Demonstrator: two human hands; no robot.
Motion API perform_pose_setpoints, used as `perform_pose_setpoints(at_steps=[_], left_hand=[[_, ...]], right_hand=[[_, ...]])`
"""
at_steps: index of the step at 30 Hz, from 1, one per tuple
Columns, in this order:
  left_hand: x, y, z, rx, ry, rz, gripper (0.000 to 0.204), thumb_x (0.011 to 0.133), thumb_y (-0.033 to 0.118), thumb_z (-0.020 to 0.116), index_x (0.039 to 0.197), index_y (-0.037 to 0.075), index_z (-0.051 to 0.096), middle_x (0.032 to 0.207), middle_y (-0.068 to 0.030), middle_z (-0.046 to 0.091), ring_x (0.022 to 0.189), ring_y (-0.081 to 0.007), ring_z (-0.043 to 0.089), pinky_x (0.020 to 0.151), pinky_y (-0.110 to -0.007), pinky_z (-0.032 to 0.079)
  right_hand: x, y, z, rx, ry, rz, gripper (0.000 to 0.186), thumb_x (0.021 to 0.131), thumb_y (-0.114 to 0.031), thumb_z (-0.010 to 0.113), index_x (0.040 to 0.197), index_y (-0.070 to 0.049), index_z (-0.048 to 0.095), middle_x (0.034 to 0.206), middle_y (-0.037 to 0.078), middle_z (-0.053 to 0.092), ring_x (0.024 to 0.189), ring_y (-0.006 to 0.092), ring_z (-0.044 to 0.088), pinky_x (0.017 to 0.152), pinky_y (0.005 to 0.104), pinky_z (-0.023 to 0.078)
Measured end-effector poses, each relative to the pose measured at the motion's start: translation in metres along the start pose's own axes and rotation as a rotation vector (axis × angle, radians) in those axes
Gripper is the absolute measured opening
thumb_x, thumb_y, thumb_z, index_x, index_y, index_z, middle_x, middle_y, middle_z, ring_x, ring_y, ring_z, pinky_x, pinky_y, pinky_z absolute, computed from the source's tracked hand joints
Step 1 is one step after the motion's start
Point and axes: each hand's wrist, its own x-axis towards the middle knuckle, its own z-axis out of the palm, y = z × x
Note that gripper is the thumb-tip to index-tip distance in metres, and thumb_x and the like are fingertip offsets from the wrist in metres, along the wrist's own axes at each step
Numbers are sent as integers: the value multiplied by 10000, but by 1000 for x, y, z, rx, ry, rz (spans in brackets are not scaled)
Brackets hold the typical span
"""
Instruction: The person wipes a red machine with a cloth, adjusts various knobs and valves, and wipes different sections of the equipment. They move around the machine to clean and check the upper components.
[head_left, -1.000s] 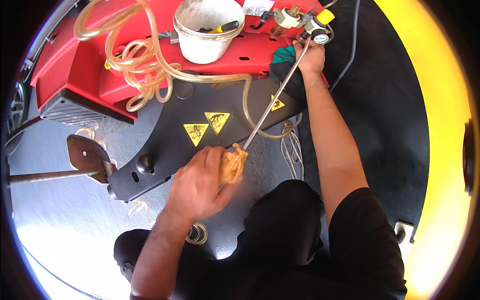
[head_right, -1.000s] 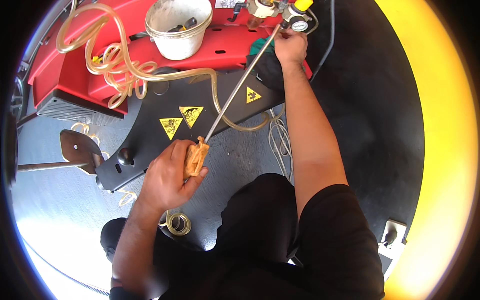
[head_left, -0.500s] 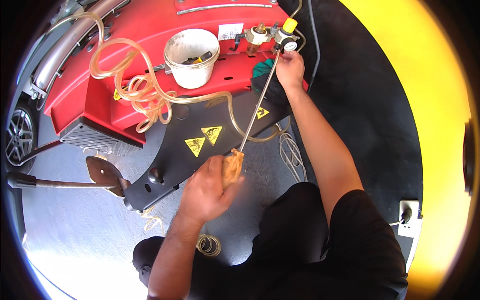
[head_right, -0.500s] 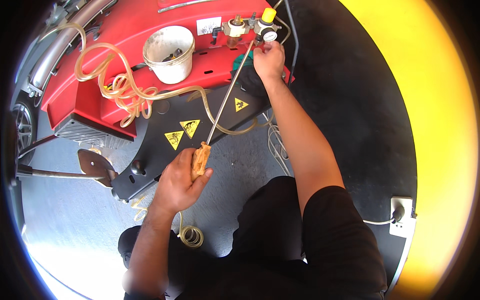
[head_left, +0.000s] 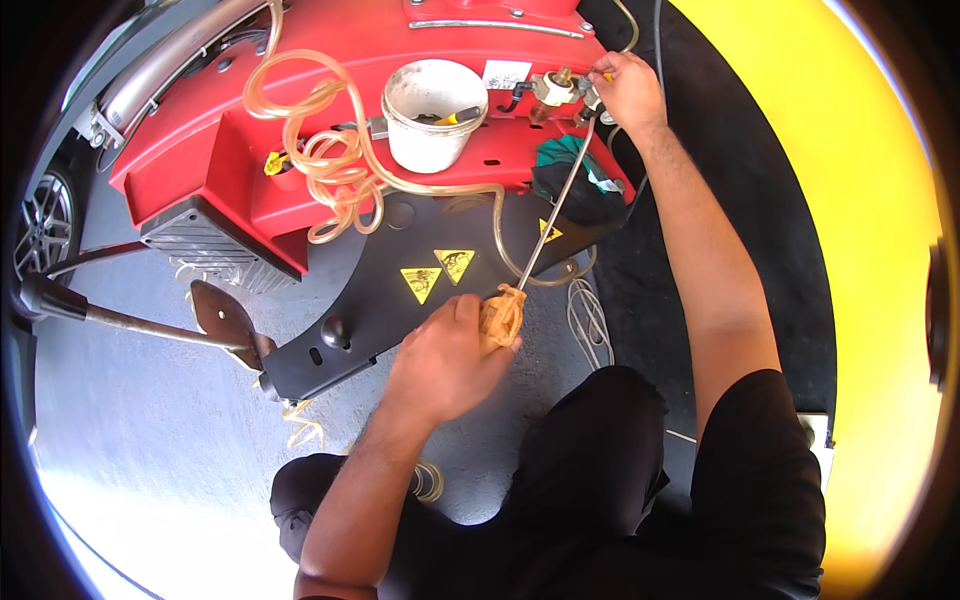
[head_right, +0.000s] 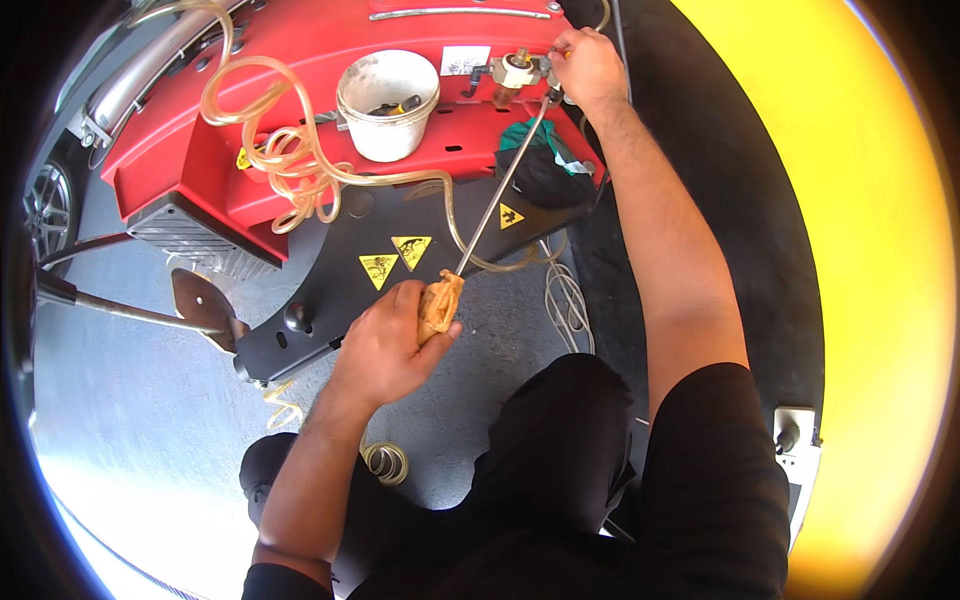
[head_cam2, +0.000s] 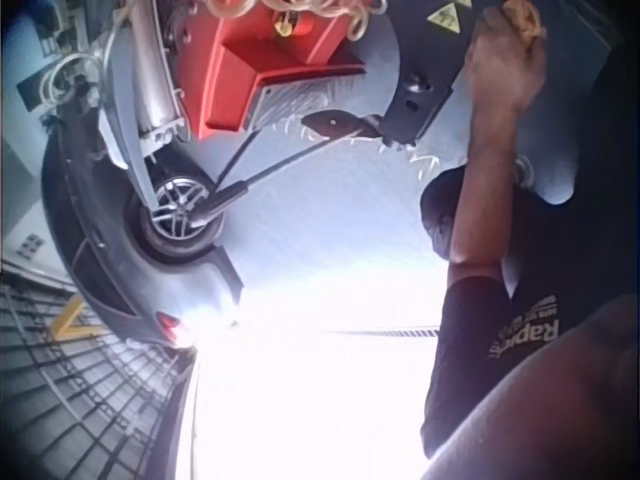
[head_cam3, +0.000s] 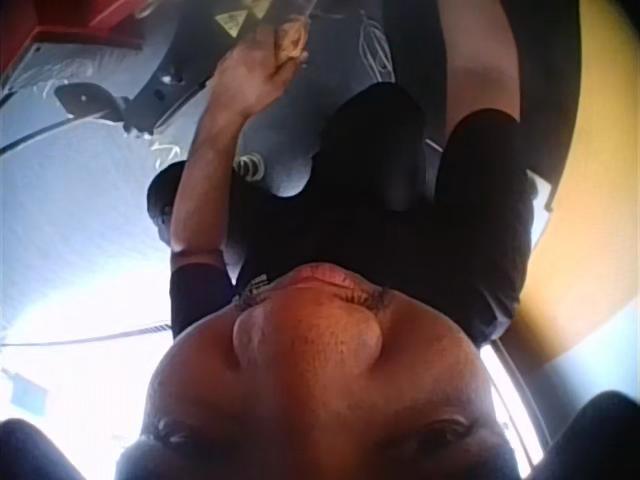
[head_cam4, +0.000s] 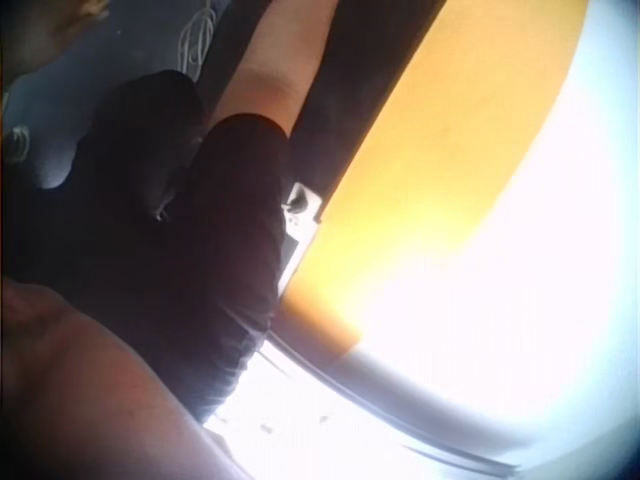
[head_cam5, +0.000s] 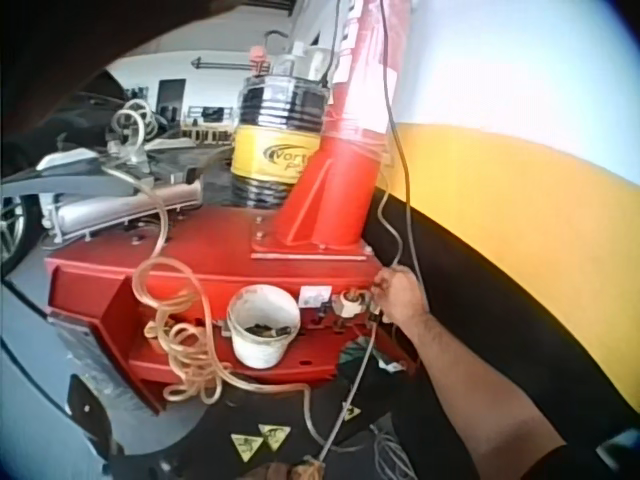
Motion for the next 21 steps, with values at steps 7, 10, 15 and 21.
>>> perform_pose_setpoints(at_steps=[7,10,15,21], left_hand=[[0,-10,-3,-21,29,35,454,915,370,732,1112,5,547,1006,-234,672,933,-453,675,816,-526,545],[2,-18,0,-22,32,54,468,914,374,734,1126,4,541,1006,-237,669,927,-450,677,809,-523,549],[6,-22,-1,-18,29,65,496,910,387,739,1145,0,537,997,-229,664,922,-444,680,815,-522,549],[7,-23,-3,-17,16,65,516,901,396,747,1157,-1,540,1023,-218,663,950,-427,679,835,-508,550]], right_hand=[[5,-6,-4,29,-56,-45,78,851,-123,755,884,-58,730,860,110,722,866,297,701,797,413,559],[6,-7,-7,37,-97,-5,91,856,-133,760,893,-54,734,865,117,739,839,287,715,780,413,566],[8,-4,-5,32,-101,33,105,861,-156,770,915,-69,746,871,122,745,823,279,724,769,412,570],[7,0,-6,-37,-101,-12,129,872,-194,773,927,-82,742,874,114,740,832,280,719,769,407,570]])
